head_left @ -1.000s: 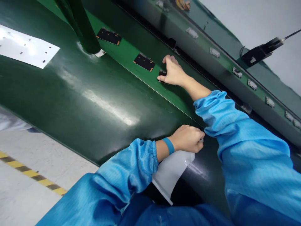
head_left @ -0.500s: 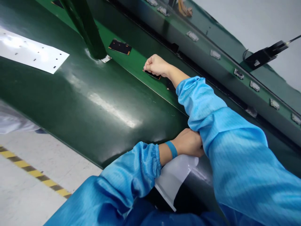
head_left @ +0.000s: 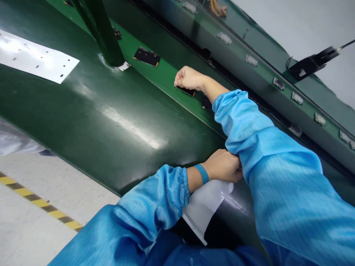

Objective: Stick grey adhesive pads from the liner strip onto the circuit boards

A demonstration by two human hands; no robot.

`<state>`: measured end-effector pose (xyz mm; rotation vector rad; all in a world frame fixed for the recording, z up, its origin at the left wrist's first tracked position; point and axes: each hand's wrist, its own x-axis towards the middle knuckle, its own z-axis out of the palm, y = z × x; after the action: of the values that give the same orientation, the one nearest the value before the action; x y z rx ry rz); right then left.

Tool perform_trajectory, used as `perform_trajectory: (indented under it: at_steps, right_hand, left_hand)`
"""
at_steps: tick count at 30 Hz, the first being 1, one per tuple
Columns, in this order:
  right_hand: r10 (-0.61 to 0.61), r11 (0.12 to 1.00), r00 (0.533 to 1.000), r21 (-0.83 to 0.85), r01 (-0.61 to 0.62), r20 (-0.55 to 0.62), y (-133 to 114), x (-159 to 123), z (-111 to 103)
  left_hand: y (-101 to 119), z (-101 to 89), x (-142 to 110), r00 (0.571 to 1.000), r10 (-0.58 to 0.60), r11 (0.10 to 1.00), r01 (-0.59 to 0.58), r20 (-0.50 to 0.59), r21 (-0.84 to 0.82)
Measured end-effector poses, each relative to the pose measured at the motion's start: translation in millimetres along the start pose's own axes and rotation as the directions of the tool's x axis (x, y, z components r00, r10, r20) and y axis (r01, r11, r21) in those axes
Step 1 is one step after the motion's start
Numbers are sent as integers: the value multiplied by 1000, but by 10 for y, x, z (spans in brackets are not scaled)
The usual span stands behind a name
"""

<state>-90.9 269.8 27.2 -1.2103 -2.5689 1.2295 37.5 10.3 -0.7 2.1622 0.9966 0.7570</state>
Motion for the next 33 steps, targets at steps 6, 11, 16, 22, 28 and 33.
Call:
perform_trajectory:
  at_steps: [6,11,16,22,28,33]
  right_hand:
    - [35,999,999,-15,-35,22,-18,-171,-68]
    - [35,999,999,-10,-35,-28,4,-294,-47]
    - [70,996,997,61,-71,10,81,-353,-72]
    - [24,991,998,130,-31,62,304,-342,-120]
    - [-36,983,996,180,22,76,436,-435,-131]
    - [-38,993,999,114,34,28,455,-534,-124]
  left_hand:
    - [23,-30,3,1000,-20,1000,19,3,22]
    - [20,8,-6,999,-8,1000,8,-48,12]
    - [13,20,-4,998,11,1000,-11,-60,5]
    - [21,-10,-5,999,12,1000,-11,-43,19]
    - [10,14,-4,999,20,1000,-20,-30,10]
    - [2,22,-9,999,23,1000,-23,-43,3]
